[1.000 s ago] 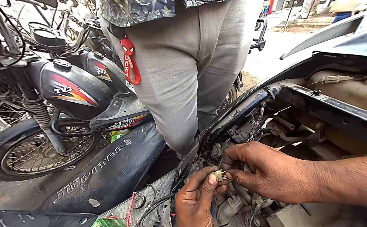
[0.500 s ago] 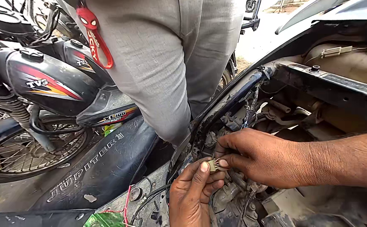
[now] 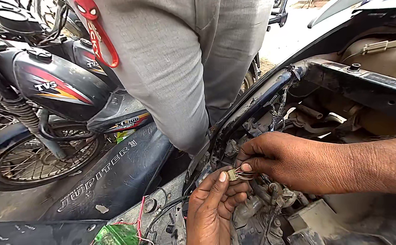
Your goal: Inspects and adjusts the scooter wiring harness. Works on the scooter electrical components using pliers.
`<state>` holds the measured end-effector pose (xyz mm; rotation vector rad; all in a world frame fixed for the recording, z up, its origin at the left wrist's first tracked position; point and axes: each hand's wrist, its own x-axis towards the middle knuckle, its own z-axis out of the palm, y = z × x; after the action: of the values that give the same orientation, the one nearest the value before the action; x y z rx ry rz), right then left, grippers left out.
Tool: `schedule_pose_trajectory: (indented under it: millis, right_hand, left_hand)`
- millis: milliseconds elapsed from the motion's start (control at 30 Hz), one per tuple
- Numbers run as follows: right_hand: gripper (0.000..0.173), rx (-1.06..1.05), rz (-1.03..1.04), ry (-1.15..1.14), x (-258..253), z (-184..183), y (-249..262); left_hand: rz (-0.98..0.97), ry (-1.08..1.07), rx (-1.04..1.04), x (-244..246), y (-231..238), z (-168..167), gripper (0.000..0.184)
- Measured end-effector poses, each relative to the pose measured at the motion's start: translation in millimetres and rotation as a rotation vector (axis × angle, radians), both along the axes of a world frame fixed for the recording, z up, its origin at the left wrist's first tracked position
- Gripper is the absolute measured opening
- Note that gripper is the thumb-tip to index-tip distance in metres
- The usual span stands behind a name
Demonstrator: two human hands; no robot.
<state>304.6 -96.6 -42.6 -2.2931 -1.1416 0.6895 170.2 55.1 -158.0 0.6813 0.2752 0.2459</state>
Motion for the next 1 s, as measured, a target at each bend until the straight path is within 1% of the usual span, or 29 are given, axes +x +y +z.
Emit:
schedule_pose_trajectory:
  millis: [167, 433, 500, 633, 700, 800, 833, 900, 1000]
  right_hand:
    - [0.023, -0.021, 0.030, -0.006, 2.1, -0.2, 0.0]
    - [0.024, 0.002, 0.013, -0.043, -1.7, -2.0, -0.6]
    - [0.027, 0.023, 0.027, -0.034, -1.2, -2.5, -1.9]
    - [0.016, 0.129, 0.072, -0.128, -2.2, -11.1, -3.6]
    - [0.011, 0.177, 0.089, -0.166, -4.0, -9.6, -3.5]
    - [0.007, 0.234, 0.105, -0.169, -4.1, -4.4, -2.1]
    - [0.006, 0.259, 0.114, -0.166, -3.5, -4.5, -1.8]
    - [0.005, 0.297, 0.135, -0.144, -2.3, -7.0, -1.7]
    - [0.005, 0.319, 0.120, -0.103, -2.6, -8.3, -2.1]
  left_hand:
    - [0.015, -0.064, 0.080, 1.3, 2.6, -6.0, 0.030]
    - [0.009, -0.105, 0.115, 1.2, 4.8, -6.8, 0.031]
    - [0.036, -0.120, 0.231, 0.8, 3.5, -5.9, 0.030]
    - [0.190, -0.261, 0.703, 0.2, 2.6, -8.3, 0.024]
    - [0.264, -0.317, 0.854, -0.6, 2.9, -7.2, 0.026]
    - [0.341, -0.360, 0.907, -1.6, -0.1, -2.3, 0.045]
    - [0.373, -0.365, 0.916, -1.7, -1.5, -1.3, 0.047]
    - [0.429, -0.368, 0.972, -3.3, -3.3, -0.7, 0.049]
    - [0.521, -0.382, 1.127, -3.8, -3.4, -1.7, 0.048]
